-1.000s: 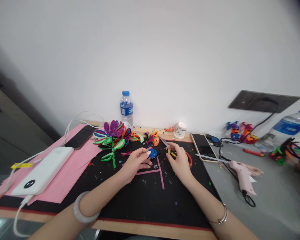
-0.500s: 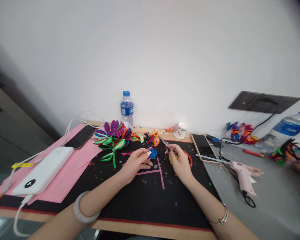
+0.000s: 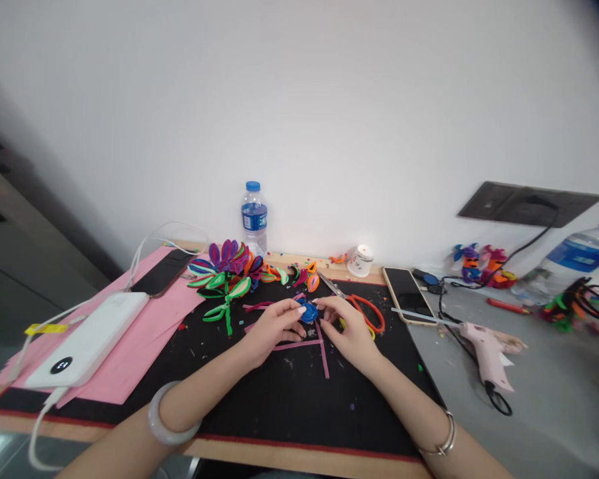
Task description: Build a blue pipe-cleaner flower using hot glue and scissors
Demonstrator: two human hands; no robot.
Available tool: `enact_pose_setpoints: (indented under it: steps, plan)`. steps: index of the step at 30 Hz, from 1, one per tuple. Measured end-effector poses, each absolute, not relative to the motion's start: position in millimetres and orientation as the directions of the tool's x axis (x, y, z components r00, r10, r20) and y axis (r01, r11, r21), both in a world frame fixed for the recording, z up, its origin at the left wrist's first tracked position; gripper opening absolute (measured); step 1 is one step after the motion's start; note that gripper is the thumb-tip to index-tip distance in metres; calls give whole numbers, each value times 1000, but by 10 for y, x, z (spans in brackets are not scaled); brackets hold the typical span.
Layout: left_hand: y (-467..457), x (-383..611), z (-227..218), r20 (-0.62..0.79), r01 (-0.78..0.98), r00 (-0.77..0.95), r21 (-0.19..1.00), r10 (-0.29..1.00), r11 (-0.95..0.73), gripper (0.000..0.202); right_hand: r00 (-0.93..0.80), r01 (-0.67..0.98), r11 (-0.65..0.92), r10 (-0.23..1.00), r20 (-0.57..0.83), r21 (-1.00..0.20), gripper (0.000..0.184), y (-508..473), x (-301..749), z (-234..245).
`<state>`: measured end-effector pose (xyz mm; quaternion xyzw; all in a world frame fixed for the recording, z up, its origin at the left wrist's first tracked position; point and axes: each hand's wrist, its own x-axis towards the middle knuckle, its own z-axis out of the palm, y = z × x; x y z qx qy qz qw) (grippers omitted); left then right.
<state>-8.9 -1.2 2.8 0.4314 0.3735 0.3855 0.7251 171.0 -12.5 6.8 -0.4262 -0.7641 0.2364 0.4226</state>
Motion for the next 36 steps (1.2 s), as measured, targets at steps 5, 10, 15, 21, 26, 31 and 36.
enact_pose_setpoints:
  steps: [5, 10, 15, 21, 26, 31, 36]
  plan:
    - [-27, -81, 33, -221, -190, 492, 917, 842, 351, 22, -311, 471, 534, 845, 435, -702, 20, -158, 1698, 65]
    - [-35, -71, 18, -212, -141, 513, 935, 832, 325, 28, -264, 490, 486, 874, 408, -724, 18, -162, 1696, 68]
    - [-44, -55, 20, -32, -78, 401, 995, 916, 69, 32, -161, 417, 318, 948, 275, -852, 12, -134, 1681, 83]
    - [-56, -59, 18, 156, -23, 329, 987, 931, -157, 23, -258, 313, 205, 958, 125, -927, 11, -149, 1649, 84]
    - [-53, -61, 4, 150, -31, 282, 989, 948, -147, 18, -291, 294, 180, 952, 92, -939, 13, -170, 1630, 100]
    - [-49, -47, 25, 95, -91, 262, 993, 960, -74, 15, -315, 296, 201, 943, 103, -934, 15, -174, 1636, 111]
    - [-6, -45, 66, 13, -131, 198, 991, 980, 13, 20, -272, 323, 245, 949, 159, -914, 25, -140, 1699, 84]
